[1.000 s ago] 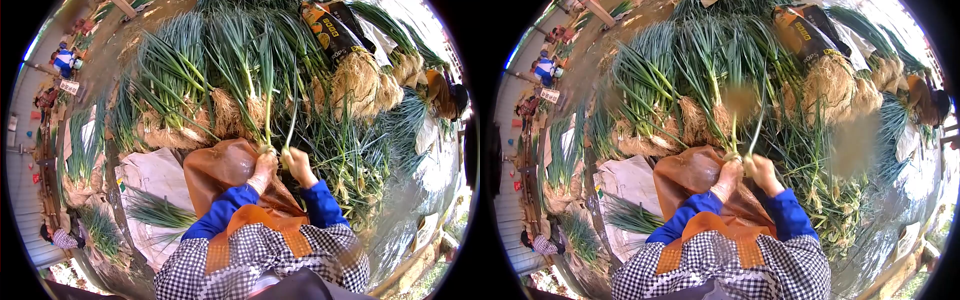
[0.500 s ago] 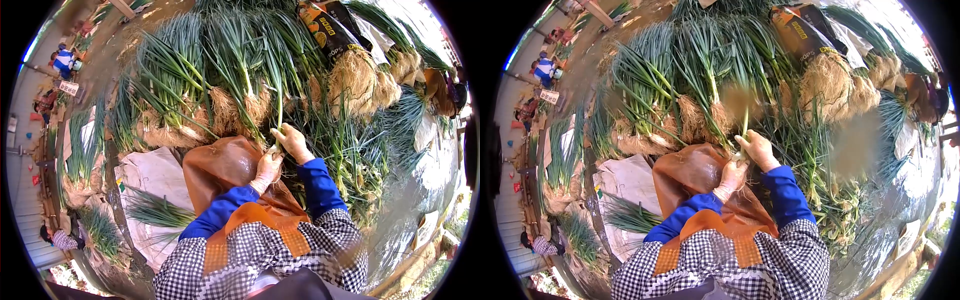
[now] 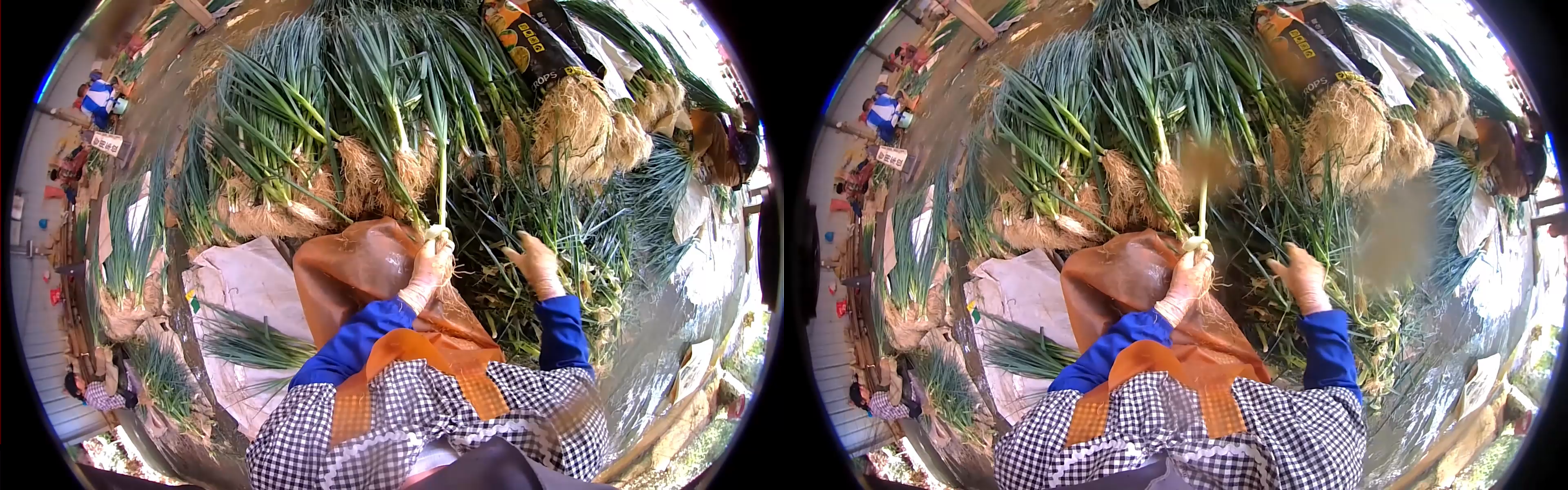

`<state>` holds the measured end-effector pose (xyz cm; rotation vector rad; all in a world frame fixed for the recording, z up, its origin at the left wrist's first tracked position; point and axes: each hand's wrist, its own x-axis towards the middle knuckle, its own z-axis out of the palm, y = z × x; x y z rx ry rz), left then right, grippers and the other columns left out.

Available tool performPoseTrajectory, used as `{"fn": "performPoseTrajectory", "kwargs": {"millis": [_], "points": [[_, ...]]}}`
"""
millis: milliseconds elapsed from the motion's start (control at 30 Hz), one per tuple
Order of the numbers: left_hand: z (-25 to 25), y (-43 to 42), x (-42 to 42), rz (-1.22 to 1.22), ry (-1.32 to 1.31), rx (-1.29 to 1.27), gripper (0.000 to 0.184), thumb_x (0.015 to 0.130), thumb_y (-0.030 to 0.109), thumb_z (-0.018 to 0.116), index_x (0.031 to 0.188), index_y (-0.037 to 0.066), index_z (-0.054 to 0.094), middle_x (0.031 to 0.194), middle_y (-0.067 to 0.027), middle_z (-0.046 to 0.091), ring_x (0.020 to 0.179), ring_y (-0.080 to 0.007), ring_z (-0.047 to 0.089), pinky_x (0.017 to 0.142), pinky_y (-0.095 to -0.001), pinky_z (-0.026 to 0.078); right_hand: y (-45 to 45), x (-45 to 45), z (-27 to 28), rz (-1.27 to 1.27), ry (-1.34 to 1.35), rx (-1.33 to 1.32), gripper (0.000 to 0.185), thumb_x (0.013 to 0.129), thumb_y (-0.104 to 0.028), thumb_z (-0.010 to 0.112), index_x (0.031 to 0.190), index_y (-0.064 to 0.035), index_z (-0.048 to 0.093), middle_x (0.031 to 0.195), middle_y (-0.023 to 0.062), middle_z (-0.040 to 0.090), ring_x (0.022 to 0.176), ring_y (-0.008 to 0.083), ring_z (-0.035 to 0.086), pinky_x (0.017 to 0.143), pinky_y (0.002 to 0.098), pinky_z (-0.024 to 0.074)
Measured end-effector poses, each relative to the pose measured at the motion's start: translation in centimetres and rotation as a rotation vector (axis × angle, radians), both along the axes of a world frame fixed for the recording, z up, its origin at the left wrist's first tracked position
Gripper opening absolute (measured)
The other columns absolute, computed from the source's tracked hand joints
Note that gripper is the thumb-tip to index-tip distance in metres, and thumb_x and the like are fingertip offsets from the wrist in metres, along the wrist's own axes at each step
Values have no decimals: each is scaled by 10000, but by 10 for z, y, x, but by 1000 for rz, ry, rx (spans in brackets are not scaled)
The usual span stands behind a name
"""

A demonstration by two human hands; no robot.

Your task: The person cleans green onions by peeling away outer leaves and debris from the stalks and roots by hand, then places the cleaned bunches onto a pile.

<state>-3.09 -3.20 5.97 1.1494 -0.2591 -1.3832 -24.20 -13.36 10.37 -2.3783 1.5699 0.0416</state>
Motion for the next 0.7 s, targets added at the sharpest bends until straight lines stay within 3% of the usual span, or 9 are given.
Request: {"fn": "performPoseTrajectory", "kwargs": {"millis": [67,100,200,233,367,467,600,633,700], "points": [[-2,2,2,-36,230,-58,153,907,70,507,1052,94,550,693,70,468,553,-21,440,477,-159,362,-1,44,-8,-11,-645,348,504,872,-401,551,1229,-48,503,1063,138,620,946,214,609,814,333,477],[31,-2,0,30,363,89,106,932,168,500,990,96,552,644,55,461,505,-50,433,455,-177,357,0,70,12,-85,-977,799,464,928,-382,466,1271,-69,464,1069,106,605,951,184,585,833,328,453],[18,10,16,-312,537,-143,314,944,398,422,869,114,533,542,18,417,416,-101,384,404,-217,315,-11,119,-16,38,-1199,1047,391,948,-395,423,1123,-60,523,962,42,579,869,123,545,796,271,433],[13,12,17,-317,698,-127,298,957,368,404,835,118,511,543,30,402,416,-92,372,404,-225,303,-12,130,-20,123,-1288,1133,377,944,-392,437,1070,-53,543,930,26,578,833,107,540,765,260,438],[28,17,20,-130,960,-156,280,964,338,394,795,128,471,535,42,353,405,-90,337,399,-234,280,20,155,-31,-329,-1353,747,289,936,-266,503,848,-8,597,680,-23,520,625,79,433,599,234,397],[21,16,23,-162,1007,-218,273,968,333,380,808,131,469,544,34,373,404,-89,348,394,-233,286,39,118,-11,-22,-894,194,327,917,-203,513,634,-39,526,591,-19,484,544,82,388,475,281,336],[-6,10,35,-92,835,-182,212,955,326,420,868,150,501,573,29,426,415,-102,390,378,-221,306,40,41,51,-478,-1121,537,357,922,-202,500,609,-34,537,571,-9,520,524,69,437,487,238,364],[-12,7,39,-127,686,-140,172,950,299,447,901,149,515,595,34,441,425,-95,398,386,-217,322,21,15,31,-354,-823,516,336,894,-283,550,676,-28,567,629,38,589,533,126,518,498,287,414],[8,0,15,-24,244,33,109,935,211,497,1009,143,539,700,48,491,501,-72,439,443,-197,370,5,-7,-16,64,107,-13,372,838,-393,603,750,-31,580,731,101,635,647,210,609,582,349,470]]}}
